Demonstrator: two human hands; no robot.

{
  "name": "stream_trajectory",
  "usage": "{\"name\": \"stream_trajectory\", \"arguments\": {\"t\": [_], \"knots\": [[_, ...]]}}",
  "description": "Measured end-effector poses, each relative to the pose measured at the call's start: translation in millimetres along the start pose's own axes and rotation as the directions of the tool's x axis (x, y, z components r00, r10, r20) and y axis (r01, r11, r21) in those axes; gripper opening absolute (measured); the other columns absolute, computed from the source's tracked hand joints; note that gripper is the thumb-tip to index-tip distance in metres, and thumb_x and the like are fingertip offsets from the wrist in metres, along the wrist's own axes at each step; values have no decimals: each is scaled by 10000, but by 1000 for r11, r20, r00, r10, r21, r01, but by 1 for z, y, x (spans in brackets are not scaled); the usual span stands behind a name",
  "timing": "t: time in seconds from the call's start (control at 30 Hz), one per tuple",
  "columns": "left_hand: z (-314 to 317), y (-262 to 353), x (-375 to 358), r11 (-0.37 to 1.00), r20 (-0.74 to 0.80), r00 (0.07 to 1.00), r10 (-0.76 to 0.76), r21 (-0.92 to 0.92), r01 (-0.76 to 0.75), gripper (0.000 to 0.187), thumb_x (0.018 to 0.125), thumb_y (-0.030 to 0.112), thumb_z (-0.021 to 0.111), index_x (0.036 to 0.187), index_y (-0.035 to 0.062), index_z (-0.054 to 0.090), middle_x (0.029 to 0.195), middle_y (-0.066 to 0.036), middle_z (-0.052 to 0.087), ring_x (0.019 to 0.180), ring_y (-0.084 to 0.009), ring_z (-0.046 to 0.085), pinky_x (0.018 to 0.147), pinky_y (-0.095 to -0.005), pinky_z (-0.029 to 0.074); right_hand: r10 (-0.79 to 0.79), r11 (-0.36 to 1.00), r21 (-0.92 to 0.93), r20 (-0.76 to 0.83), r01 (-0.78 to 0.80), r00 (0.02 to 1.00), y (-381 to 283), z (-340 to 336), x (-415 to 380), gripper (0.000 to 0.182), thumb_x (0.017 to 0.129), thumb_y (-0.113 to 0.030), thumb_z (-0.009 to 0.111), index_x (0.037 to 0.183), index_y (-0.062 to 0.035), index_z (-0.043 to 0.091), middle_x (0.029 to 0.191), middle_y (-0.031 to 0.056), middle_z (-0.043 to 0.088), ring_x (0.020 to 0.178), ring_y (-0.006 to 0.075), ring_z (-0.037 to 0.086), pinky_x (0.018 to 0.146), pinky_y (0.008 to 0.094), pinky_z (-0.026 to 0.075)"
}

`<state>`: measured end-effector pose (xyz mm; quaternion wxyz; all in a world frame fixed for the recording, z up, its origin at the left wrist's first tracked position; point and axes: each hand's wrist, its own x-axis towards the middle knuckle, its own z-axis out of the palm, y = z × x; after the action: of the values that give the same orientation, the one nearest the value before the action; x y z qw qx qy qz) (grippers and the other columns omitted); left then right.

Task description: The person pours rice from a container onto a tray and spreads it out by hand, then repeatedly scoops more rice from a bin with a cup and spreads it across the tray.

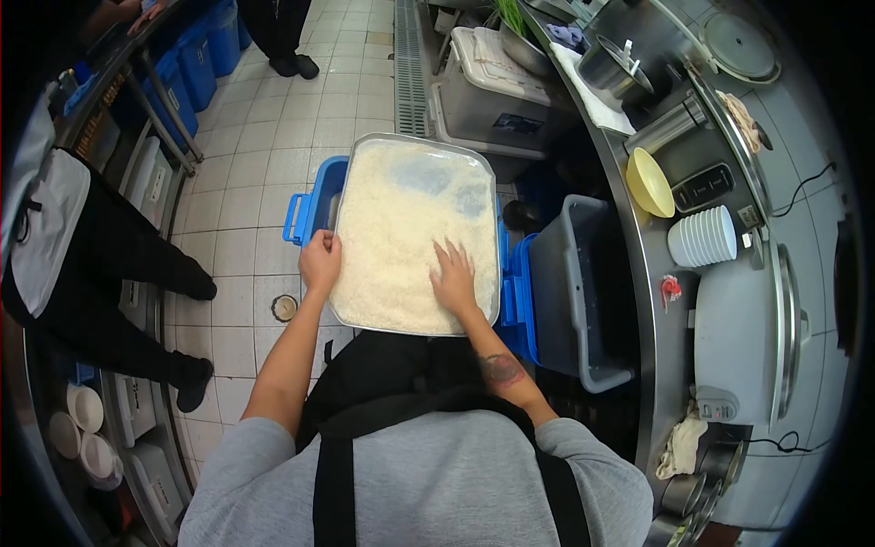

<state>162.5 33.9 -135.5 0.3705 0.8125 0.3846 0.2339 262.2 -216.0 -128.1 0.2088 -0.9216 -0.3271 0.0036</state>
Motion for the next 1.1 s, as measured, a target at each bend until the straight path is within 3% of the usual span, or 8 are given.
{"name": "stream_trajectory", "arguments": {"t": [0.23,0.33,0.4,0.43,0.5,0.73,0.93,1.1], "knots": [[0,1,-1,1000,12,1000,-18,-7,18,181,829,258,616,892,93,659,764,-80,685,715,-282,654,638,-404,493,-99,995,13,37,98,994,12,-5,6,599,830,-183,589,1395,-181,390,1432,165,357,1342,399,276,1086,549,209],[0,-1,-1,1000,15,1000,-19,-9,20,177,831,260,615,885,97,658,757,-79,684,710,-282,654,636,-404,495,-152,985,-64,141,163,978,25,-11,43,565,847,-186,574,1386,-179,402,1427,173,363,1334,405,291,1078,553,224],[1,-2,-1,1000,5,1000,-17,-6,17,175,828,261,615,880,99,657,755,-78,685,707,-283,655,635,-405,496,-31,998,-57,2,32,1000,36,0,72,535,865,-203,561,1377,-174,411,1424,180,367,1321,412,306,1071,560,231],[1,-2,-1,1000,2,1000,-5,-6,5,172,826,261,615,875,101,656,752,-78,685,705,-284,656,633,-405,497,-44,998,-53,5,44,999,39,8,84,535,865,-203,561,1377,-174,411,1424,180,367,1321,412,306,1071,560,231],[1,-1,0,1000,-2,1000,-17,0,17,171,823,262,615,871,102,655,746,-77,684,700,-283,655,631,-406,497,-10,999,-39,-179,3,984,41,23,107,502,871,-229,562,1355,-168,439,1402,184,398,1314,404,321,1068,557,239],[0,2,0,1000,10,1000,-27,11,27,169,817,260,616,868,104,656,749,-77,684,697,-279,656,634,-406,499,-148,947,265,-143,182,979,-7,42,109,377,855,-244,592,1216,-139,571,1289,160,508,1240,352,412,1028,484,316],[0,1,-2,1000,2,1000,-5,12,5,173,823,256,618,877,96,655,759,-84,685,704,-279,656,638,-401,499,-212,967,129,-72,220,975,-3,6,74,312,748,-110,656,1057,-104,616,1127,107,573,1079,315,500,904,436,399],[0,-1,-1,1000,4,1000,0,6,0,178,821,258,624,879,93,655,759,-85,685,704,-280,655,639,-397,500,-29,1000,-11,-216,27,976,30,2,71,232,725,-66,655,949,-96,600,1019,104,583,982,331,528,817,437,432]]}}
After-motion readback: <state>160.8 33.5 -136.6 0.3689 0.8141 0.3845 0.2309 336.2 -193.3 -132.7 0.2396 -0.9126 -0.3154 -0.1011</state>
